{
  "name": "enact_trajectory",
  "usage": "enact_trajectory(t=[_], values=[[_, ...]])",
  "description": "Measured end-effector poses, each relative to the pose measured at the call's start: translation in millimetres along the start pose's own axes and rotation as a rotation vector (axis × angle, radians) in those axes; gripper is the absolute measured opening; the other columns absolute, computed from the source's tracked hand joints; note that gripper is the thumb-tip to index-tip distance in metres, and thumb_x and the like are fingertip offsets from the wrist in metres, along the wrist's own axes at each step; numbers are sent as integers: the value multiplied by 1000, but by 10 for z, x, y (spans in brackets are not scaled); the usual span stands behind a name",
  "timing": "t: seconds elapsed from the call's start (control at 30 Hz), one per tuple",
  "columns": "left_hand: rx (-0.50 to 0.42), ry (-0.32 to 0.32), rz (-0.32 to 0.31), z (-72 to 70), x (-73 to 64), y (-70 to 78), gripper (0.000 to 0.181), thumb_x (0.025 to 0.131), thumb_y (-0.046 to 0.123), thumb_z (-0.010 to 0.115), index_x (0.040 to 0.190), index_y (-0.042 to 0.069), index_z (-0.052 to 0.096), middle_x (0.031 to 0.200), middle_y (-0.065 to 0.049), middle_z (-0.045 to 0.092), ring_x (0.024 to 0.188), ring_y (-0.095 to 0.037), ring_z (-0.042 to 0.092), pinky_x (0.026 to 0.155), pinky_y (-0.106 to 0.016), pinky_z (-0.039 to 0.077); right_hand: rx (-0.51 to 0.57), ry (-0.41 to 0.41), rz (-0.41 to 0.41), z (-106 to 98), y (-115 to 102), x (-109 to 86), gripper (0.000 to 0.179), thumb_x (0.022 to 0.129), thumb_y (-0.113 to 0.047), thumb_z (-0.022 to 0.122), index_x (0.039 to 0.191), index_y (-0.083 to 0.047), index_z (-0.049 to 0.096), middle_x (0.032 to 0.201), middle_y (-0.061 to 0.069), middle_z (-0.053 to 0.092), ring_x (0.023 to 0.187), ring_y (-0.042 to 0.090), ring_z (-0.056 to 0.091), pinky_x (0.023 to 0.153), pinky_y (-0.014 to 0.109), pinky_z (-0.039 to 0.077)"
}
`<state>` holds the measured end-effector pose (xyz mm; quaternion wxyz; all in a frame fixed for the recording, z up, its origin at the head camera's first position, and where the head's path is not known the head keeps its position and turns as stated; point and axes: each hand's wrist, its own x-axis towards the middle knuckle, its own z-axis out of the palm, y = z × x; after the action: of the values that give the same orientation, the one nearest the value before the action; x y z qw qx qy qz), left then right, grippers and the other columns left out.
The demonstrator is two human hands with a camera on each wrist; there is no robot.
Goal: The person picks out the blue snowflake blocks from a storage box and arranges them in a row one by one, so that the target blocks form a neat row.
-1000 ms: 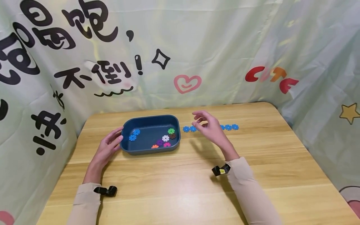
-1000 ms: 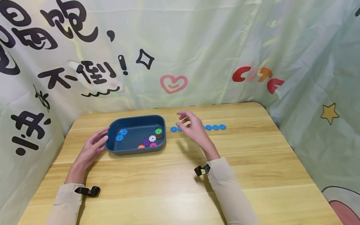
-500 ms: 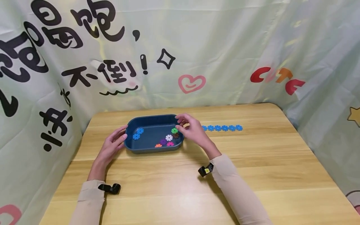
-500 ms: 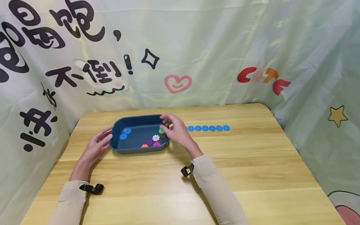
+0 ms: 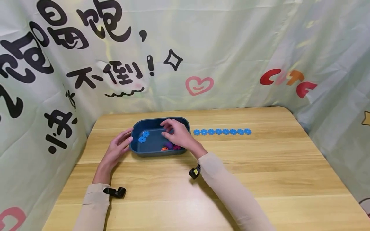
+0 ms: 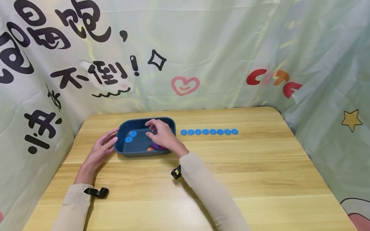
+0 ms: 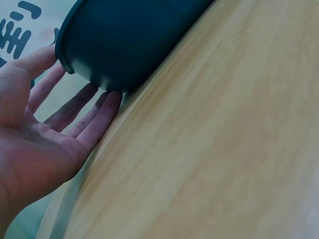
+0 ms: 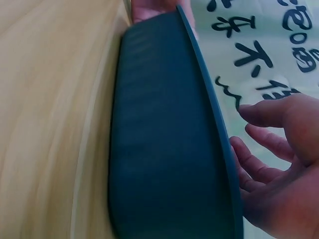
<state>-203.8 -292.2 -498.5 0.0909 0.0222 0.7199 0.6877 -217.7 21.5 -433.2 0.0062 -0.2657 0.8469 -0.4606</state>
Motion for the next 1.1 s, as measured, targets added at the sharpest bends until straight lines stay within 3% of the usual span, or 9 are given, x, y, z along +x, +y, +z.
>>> enact_trajectory(t=[0.23, 0.4, 0.63, 0.9, 1.1], values=[[-23, -15, -11, 55, -95, 184, 58, 106, 28, 60, 159, 15, 40, 164, -19, 28, 140, -33, 41, 97, -25, 52, 9, -66, 59, 295, -62, 253, 33, 99, -11, 69, 131, -6, 63, 122, 17, 64, 105, 22, 61, 92, 33, 52], [-30, -9, -14, 61, -109, 213, 57, 106, 28, 60, 158, 15, 41, 163, -19, 30, 137, -28, 44, 96, -25, 53, -13, -102, 79, 471, -96, 420, 32, 99, -10, 70, 130, -4, 65, 120, 16, 65, 101, 20, 61, 91, 30, 52], [-37, -24, 10, 36, -64, 112, 58, 106, 27, 58, 159, 10, 38, 162, -21, 31, 129, -18, 52, 97, -28, 53, -37, -166, 117, 642, -89, 566, 31, 98, -8, 69, 129, -4, 66, 117, 14, 66, 96, 18, 59, 87, 26, 52], [-29, -15, 31, -13, -6, -36, 56, 107, 28, 58, 158, 15, 40, 161, -17, 36, 134, -24, 49, 96, -27, 53, -109, -226, 150, 821, -31, 625, 30, 99, -6, 68, 129, -4, 67, 117, 10, 68, 100, 18, 60, 92, 26, 51], [-27, -13, 59, -26, -1, -51, 54, 106, 29, 60, 156, 17, 45, 158, -15, 40, 132, -22, 51, 95, -27, 54, -155, -253, 106, 878, -24, 633, 28, 95, -4, 71, 123, -5, 71, 113, 9, 69, 98, 17, 60, 92, 25, 51]])
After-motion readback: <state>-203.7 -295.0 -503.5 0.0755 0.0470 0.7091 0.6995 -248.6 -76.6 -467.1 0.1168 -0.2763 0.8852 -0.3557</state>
